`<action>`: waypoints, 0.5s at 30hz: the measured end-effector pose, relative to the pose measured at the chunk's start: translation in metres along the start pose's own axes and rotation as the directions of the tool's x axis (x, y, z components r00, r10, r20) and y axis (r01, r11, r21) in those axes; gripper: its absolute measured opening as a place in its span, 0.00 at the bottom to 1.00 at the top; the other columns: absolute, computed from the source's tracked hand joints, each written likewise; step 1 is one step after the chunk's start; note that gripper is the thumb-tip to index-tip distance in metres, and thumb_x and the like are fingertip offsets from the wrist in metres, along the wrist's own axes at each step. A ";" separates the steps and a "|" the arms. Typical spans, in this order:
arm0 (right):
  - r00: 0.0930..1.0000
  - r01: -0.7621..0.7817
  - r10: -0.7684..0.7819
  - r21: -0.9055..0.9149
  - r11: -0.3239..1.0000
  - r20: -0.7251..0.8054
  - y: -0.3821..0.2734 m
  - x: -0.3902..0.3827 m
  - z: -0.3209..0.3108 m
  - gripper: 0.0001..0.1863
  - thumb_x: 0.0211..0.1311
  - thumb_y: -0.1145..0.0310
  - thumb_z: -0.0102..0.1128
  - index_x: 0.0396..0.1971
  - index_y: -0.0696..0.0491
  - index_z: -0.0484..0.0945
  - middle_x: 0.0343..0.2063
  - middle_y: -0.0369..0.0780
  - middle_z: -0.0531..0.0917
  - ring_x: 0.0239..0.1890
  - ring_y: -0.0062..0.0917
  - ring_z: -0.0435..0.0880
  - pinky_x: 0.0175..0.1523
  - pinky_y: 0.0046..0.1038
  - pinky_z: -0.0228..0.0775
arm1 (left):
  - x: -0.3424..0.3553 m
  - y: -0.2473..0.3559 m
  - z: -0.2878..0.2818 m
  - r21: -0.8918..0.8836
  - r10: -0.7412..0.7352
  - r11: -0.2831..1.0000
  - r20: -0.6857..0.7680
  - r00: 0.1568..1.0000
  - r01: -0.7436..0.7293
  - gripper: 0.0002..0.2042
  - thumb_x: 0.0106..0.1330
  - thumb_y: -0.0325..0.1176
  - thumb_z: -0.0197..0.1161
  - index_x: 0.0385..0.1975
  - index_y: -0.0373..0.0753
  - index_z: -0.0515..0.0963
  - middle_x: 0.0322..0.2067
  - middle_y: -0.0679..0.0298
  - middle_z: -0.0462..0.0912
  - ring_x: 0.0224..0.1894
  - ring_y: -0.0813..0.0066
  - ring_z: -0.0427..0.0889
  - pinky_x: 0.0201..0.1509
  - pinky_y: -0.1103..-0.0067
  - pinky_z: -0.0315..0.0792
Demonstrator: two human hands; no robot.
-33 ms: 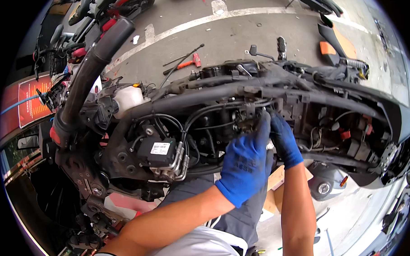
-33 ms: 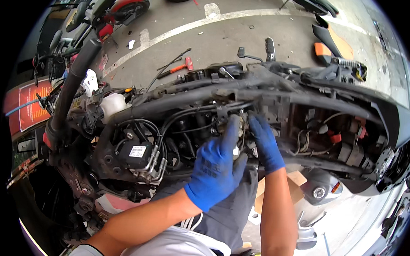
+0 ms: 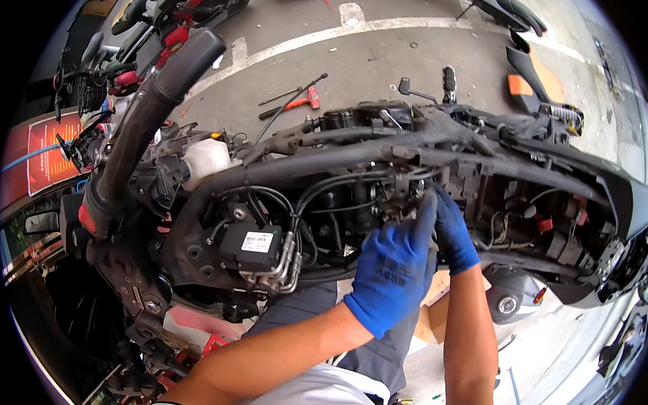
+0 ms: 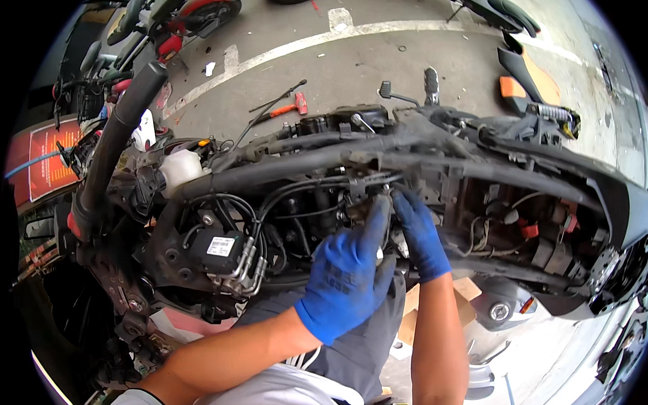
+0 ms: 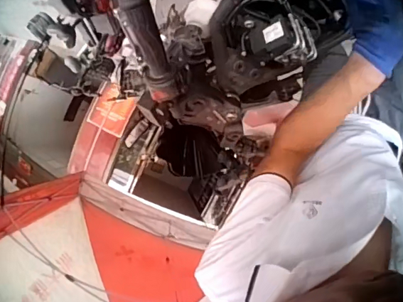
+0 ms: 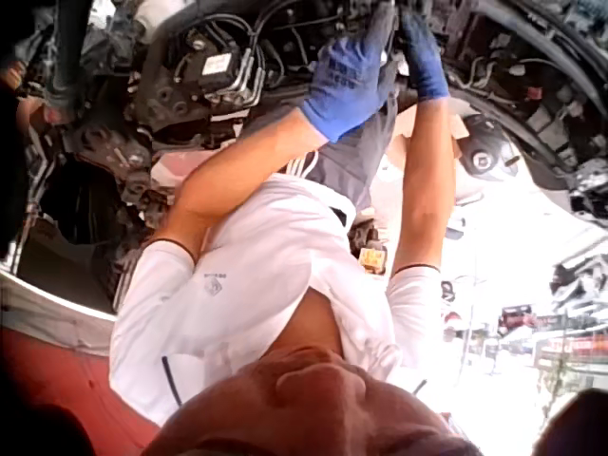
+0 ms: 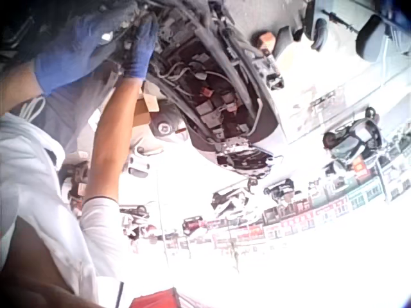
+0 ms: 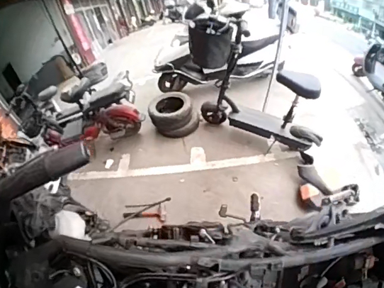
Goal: The person disassembles a motorcycle, removing the engine and various body panels. They use a screwdriver to loosen bolts and detach components, placing parts on the ground. The person then reassembles sections of the frame and engine, securing them with tools.
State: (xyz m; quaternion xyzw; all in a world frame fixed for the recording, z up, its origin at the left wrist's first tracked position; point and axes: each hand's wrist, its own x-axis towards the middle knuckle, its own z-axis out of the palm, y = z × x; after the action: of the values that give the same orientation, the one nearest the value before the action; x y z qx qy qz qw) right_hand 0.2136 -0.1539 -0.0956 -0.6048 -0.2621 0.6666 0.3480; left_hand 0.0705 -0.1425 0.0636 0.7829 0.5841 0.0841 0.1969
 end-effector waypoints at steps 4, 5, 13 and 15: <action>0.857 0.516 -0.393 -0.574 0.636 0.334 -0.026 0.009 -0.006 0.21 0.55 0.80 0.53 0.51 0.57 0.73 0.47 0.50 0.78 0.49 0.46 0.76 0.53 0.33 0.69 | 0.009 -0.012 -0.017 -0.001 -0.058 0.998 0.005 0.998 0.058 0.25 0.61 0.48 0.61 0.52 0.36 0.72 0.42 0.55 0.81 0.43 0.65 0.81 0.48 0.72 0.70; 0.892 0.446 -0.330 -0.493 0.747 0.308 -0.026 0.010 -0.006 0.22 0.52 0.83 0.53 0.50 0.56 0.73 0.46 0.51 0.78 0.48 0.49 0.75 0.52 0.34 0.70 | 0.012 -0.016 -0.020 -0.006 -0.066 0.998 0.016 0.998 0.066 0.25 0.61 0.49 0.60 0.52 0.36 0.72 0.42 0.55 0.82 0.43 0.65 0.81 0.47 0.72 0.70; 0.953 0.295 -0.220 -0.490 0.820 0.206 0.012 0.034 0.002 0.21 0.69 0.60 0.42 0.52 0.57 0.74 0.49 0.40 0.80 0.48 0.27 0.78 0.54 0.30 0.69 | 0.051 -0.067 -0.100 0.010 -0.056 0.998 0.170 0.984 0.055 0.27 0.60 0.54 0.60 0.49 0.36 0.74 0.40 0.56 0.82 0.40 0.64 0.80 0.44 0.70 0.69; 0.982 0.053 -0.021 -0.170 0.984 0.185 -0.006 0.038 0.015 0.22 0.69 0.57 0.45 0.52 0.57 0.74 0.46 0.39 0.80 0.47 0.23 0.78 0.53 0.28 0.70 | 0.084 -0.096 -0.086 0.019 -0.035 0.999 0.225 0.974 0.031 0.28 0.59 0.55 0.60 0.49 0.36 0.74 0.39 0.56 0.82 0.40 0.63 0.80 0.43 0.70 0.68</action>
State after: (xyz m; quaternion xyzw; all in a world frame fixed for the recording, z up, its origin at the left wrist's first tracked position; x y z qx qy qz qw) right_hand 0.1983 -0.1192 -0.1124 -0.5642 -0.3615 0.6872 0.2806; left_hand -0.0196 -0.0217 0.0945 0.7791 0.5716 -0.0130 0.2571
